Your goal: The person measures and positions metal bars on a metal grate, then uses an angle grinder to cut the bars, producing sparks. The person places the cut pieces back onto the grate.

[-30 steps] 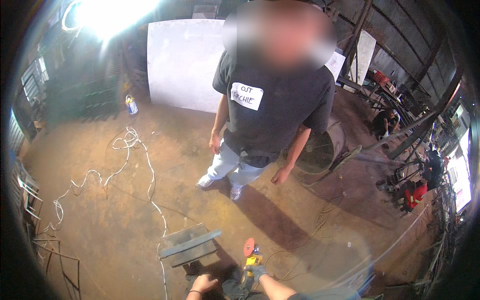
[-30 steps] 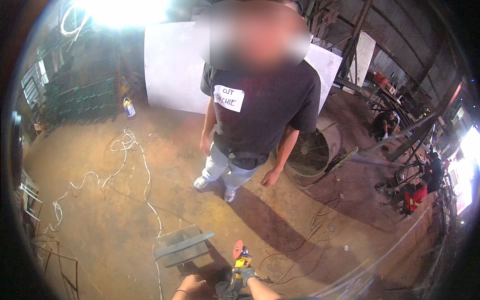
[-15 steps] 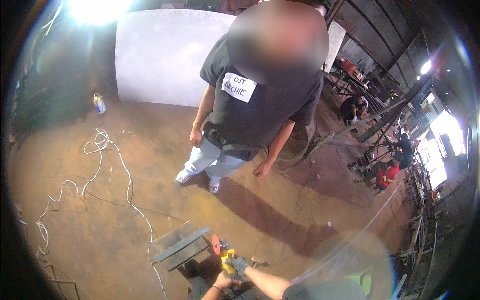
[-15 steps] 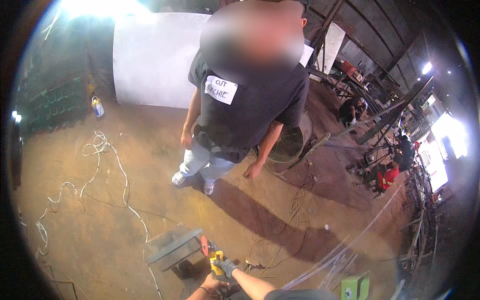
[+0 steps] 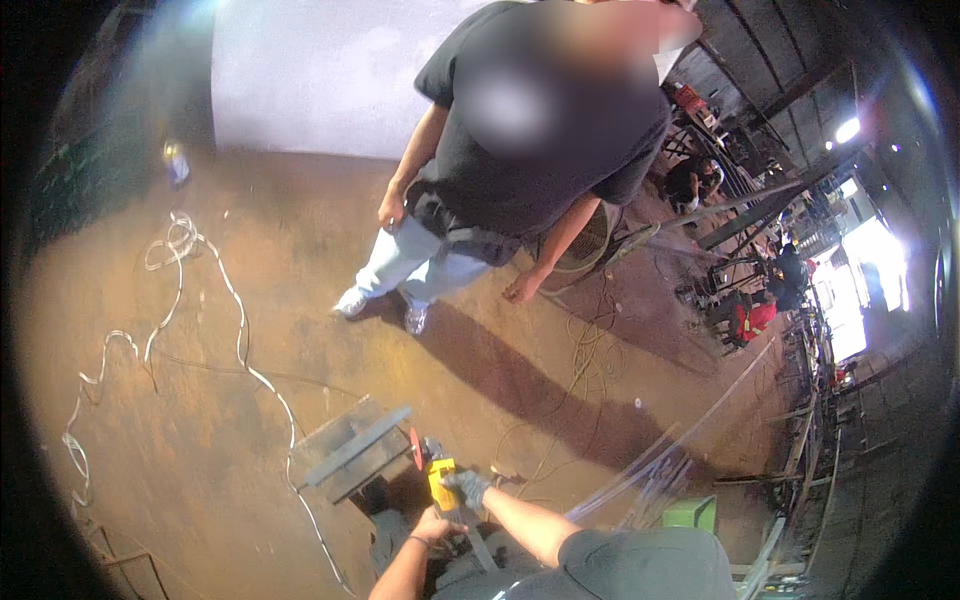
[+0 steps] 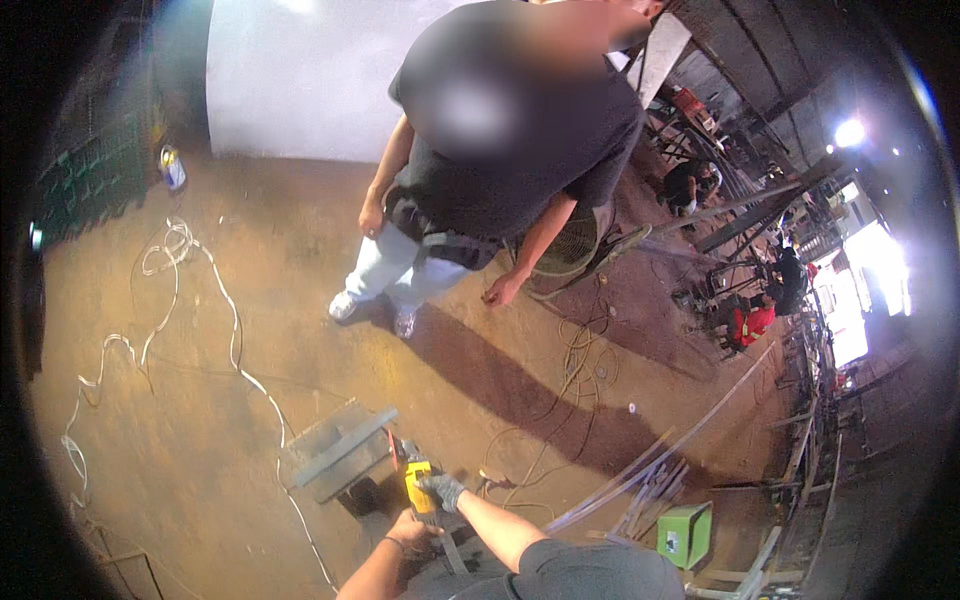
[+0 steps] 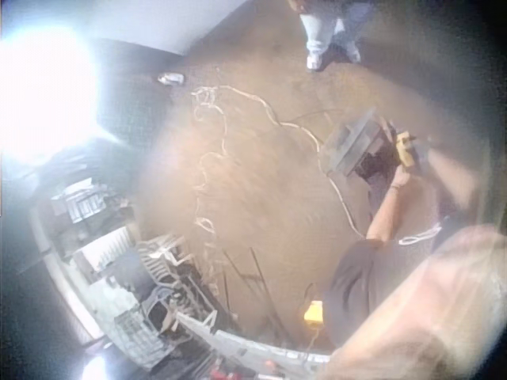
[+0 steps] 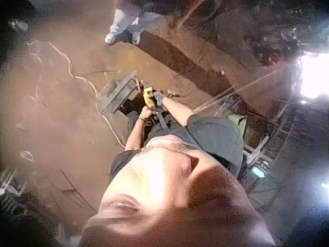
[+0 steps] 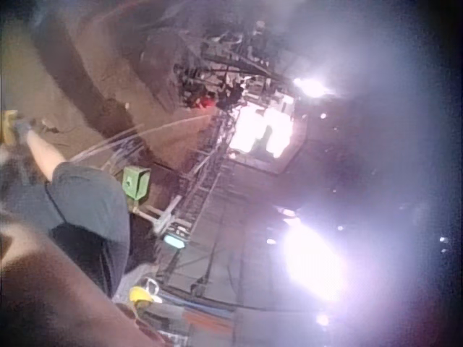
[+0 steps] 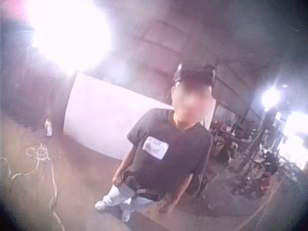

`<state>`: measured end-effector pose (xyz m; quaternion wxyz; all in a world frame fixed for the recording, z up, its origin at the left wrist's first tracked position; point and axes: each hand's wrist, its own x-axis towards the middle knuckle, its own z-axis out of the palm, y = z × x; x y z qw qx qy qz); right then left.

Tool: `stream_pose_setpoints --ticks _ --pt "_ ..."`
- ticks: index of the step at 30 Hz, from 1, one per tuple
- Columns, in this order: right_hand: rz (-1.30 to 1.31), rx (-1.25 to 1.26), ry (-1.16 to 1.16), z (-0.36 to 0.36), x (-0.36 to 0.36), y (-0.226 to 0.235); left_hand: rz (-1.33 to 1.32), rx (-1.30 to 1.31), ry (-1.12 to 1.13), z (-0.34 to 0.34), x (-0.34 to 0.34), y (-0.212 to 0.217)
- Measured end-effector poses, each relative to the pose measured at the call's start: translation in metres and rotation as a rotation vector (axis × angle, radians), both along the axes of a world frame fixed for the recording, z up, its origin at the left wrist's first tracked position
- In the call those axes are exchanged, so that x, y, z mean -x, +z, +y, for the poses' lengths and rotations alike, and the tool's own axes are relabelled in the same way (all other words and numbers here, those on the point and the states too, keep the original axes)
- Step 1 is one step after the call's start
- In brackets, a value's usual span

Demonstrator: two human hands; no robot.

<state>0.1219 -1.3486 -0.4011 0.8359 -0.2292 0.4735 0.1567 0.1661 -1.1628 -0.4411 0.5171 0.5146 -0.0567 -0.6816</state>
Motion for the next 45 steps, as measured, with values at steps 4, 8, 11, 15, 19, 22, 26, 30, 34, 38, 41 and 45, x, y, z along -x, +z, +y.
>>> stream_pose_setpoints --ticks 4,8,11,15,19,22,26,30,34,38,41,45 --pt "-0.026 0.286 0.097 -0.009 -0.049 0.01 -0.127 0.204 0.02 -0.036 -0.061 0.05" --pt "0.215 0.677 0.327 0.023 -0.054 0.008 -0.186 -0.051 0.1 -0.014 -0.001 0.012" --pt "0.294 0.728 0.579 0.0 -0.096 -0.035 -0.148 -0.306 0.206 -0.032 -0.039 0.037" --pt "0.331 0.721 0.599 0.012 -0.1 -0.045 -0.24 -0.414 0.171 0.019 -0.046 0.042" --pt "0.258 0.547 0.324 0.013 -0.072 -0.085 -0.2 -0.554 0.294 0.079 -0.073 0.005" --pt "0.215 0.372 0.168 0.011 -0.064 -0.085 -0.491 -0.746 0.203 0.121 -0.095 -0.046" --pt "0.173 0.528 0.434 0.001 -0.067 -0.062 -0.309 -0.603 0.379 0.126 -0.088 -0.082" --pt "0.306 0.633 0.427 -0.006 -0.023 -0.102 -0.202 -0.498 0.376 0.083 -0.079 -0.086" --pt "0.286 0.587 0.367 0.004 -0.031 -0.078 -0.323 -0.523 0.258 0.089 -0.092 -0.111" --pt "0.346 0.506 0.227 0.005 -0.039 -0.044 -0.317 -0.598 0.246 0.111 -0.107 -0.132" --pt "0.371 0.502 0.239 0.008 -0.052 -0.023 -0.389 -0.664 0.198 0.133 -0.128 -0.128" --pt "0.375 0.515 0.278 -0.006 -0.043 -0.036 -0.36 -0.725 0.137 0.152 -0.144 -0.13"
